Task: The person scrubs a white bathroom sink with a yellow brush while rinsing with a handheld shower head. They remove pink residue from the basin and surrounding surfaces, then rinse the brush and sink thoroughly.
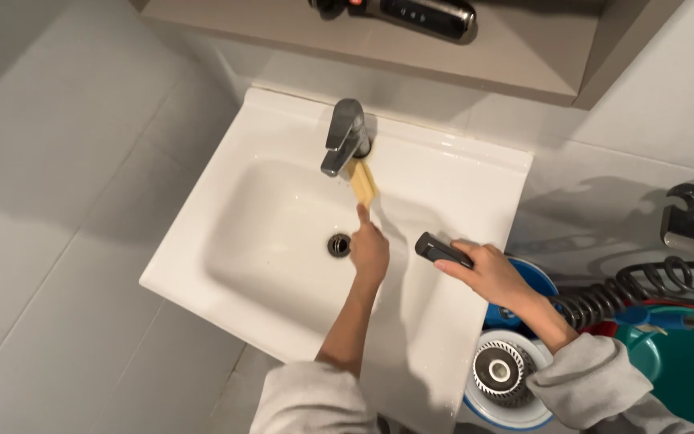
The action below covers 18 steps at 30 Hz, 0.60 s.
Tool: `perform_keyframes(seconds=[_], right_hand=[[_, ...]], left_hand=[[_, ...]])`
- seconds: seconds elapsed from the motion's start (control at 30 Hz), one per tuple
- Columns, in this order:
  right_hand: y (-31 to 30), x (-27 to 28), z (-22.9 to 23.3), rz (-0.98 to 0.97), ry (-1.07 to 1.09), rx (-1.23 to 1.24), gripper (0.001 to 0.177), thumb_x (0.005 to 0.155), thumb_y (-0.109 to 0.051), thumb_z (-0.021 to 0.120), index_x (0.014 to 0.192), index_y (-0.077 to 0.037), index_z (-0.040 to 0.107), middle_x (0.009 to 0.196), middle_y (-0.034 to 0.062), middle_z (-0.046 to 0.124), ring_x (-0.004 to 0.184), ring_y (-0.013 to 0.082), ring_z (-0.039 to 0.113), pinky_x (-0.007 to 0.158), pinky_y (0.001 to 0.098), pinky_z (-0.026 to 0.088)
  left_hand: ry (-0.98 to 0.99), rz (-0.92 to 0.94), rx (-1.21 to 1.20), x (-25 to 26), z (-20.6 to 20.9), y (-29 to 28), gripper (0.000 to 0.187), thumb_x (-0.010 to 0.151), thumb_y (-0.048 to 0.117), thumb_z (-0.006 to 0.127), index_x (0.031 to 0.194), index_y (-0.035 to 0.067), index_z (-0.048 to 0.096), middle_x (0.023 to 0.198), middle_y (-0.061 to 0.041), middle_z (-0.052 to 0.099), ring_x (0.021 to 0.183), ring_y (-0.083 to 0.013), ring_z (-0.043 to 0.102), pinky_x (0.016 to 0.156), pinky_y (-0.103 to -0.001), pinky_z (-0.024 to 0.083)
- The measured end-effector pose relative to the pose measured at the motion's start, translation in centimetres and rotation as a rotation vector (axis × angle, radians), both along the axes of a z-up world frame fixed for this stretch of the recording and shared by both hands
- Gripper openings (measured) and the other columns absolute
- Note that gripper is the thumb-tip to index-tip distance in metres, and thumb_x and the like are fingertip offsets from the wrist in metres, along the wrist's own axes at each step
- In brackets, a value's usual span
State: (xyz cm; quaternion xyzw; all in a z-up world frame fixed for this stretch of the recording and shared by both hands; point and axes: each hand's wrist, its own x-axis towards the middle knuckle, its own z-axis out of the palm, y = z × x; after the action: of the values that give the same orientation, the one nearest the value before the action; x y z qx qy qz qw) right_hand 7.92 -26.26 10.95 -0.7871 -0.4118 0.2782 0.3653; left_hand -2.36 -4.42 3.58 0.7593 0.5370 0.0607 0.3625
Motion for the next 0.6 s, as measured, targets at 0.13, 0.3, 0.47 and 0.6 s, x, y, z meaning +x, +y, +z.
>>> perform_keyframes(seconds=[0.13, 0.3, 0.47, 0.6], right_hand=[[-0.4, -0.1, 0.0, 0.036, -0.024, 0.026, 0.051, 0.09, -0.043, 0.071, 0.096, 0.008, 0.07, 0.042, 0.0172, 0.056, 0.035, 0.0199, 0.051, 0.036, 0.029, 0.035], [-1.3, -0.2, 0.2, 0.033, 0.009, 0.015, 0.051, 0.093, -0.046, 0.067, 0.09, 0.005, 0.07, 0.038, 0.0131, 0.055, 0.032, 0.0168, 0.046, 0.034, 0.0258, 0.032], [-0.7, -0.9, 0.9, 0.031, 0.008, -0.002, 0.048, 0.09, -0.044, 0.071, 0.089, 0.004, 0.071, 0.042, 0.0153, 0.056, 0.035, 0.0203, 0.05, 0.038, 0.0291, 0.035], [-2.0, -0.4, 0.8, 0.026, 0.027, -0.042, 0.044, 0.089, -0.046, 0.069, 0.077, -0.004, 0.067, 0.041, 0.0148, 0.057, 0.036, 0.0219, 0.056, 0.037, 0.0288, 0.038]], left_hand=[[0.042, 0.019, 0.055, 1.3, -1.2, 4.3, 0.058, 0.106, 0.018, 0.041, 0.162, 0.021, 0.028, 0.111, -0.029, 0.069, 0.112, -0.0475, 0.069, 0.091, -0.059, 0.058], [-0.082, 0.059, 0.04, 0.6, -1.6, 1.8, 0.059, 0.105, 0.015, 0.042, 0.162, 0.017, 0.027, 0.104, -0.03, 0.069, 0.105, -0.0499, 0.07, 0.084, -0.06, 0.059], [0.081, -0.029, 0.071, -0.8, -0.7, 3.6, 0.056, 0.107, 0.018, 0.042, 0.161, 0.02, 0.03, 0.106, -0.027, 0.071, 0.107, -0.0454, 0.071, 0.087, -0.057, 0.059], [0.089, 0.091, 0.125, 1.8, -4.7, 6.5, 0.057, 0.104, 0.025, 0.046, 0.159, 0.026, 0.031, 0.101, -0.021, 0.072, 0.103, -0.0417, 0.073, 0.083, -0.057, 0.061]])
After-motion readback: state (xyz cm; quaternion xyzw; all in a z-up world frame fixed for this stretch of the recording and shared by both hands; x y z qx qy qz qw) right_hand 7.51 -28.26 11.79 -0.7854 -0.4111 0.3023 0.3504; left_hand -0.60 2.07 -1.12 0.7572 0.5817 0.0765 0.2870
